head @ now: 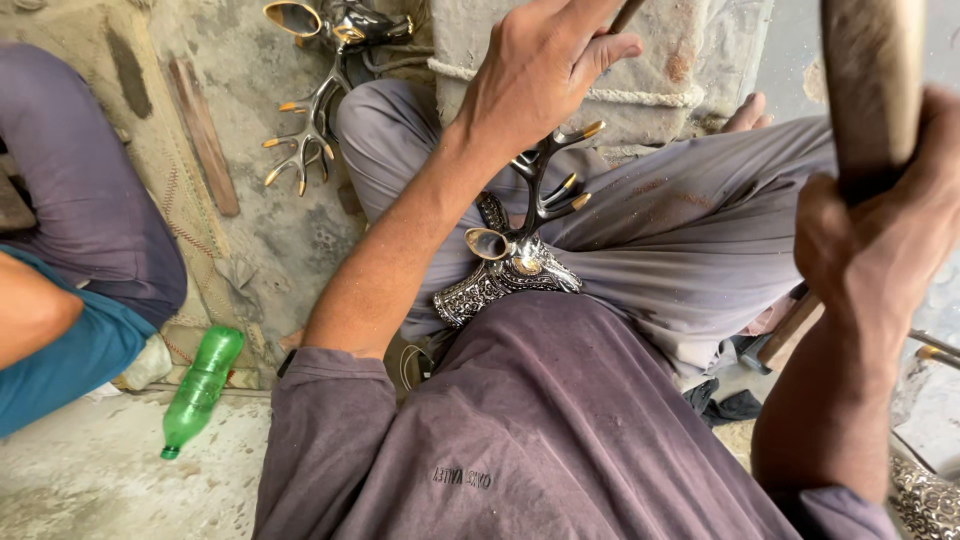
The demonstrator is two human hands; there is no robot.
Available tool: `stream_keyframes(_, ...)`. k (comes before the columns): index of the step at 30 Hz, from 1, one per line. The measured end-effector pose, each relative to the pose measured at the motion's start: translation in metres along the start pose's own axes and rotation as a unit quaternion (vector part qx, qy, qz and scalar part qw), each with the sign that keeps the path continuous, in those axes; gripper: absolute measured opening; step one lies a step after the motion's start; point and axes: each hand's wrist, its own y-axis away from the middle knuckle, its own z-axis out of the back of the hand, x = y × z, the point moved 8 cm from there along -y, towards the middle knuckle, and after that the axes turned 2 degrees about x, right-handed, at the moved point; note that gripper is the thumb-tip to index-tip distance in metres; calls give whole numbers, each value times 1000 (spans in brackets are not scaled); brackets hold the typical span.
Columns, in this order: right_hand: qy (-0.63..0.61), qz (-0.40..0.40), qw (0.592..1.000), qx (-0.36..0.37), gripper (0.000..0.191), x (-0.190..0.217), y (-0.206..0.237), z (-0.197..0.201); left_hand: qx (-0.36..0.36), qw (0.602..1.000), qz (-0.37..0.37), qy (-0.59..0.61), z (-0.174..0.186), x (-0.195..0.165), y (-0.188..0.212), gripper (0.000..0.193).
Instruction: The person sits cross-legged on the floor and uses a wooden mallet and a metal punch to shape the antlers of a metal deer head sculpture. They repeatedly reposition the punch and strike it to refine the antler tips and branches.
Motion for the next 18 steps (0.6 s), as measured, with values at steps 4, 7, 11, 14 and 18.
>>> stream_keyframes(4, 107, 110, 988, -8, 58, 25, -18, 11, 51, 998, 0, -39, -10, -1, -7, 43)
stream_keyframes(7, 234, 186, 954, 2, 65, 52, -28, 15, 36, 998, -19, -39, -10, -8, -6, 45)
stream_keyframes(11, 244, 191, 951, 5, 61, 61, -35, 16, 23, 999, -1, -44, -14, -3, -1, 50)
stream_keyframes(14, 235, 169, 957, 12, 57, 53, -31, 18, 113, 990, 75, -34, -33, 18, -7, 52)
stream_keyframes(18, 222, 120, 967, 20, 52, 49, -16, 25, 98, 995, -1, 10, -19, 5, -10, 60)
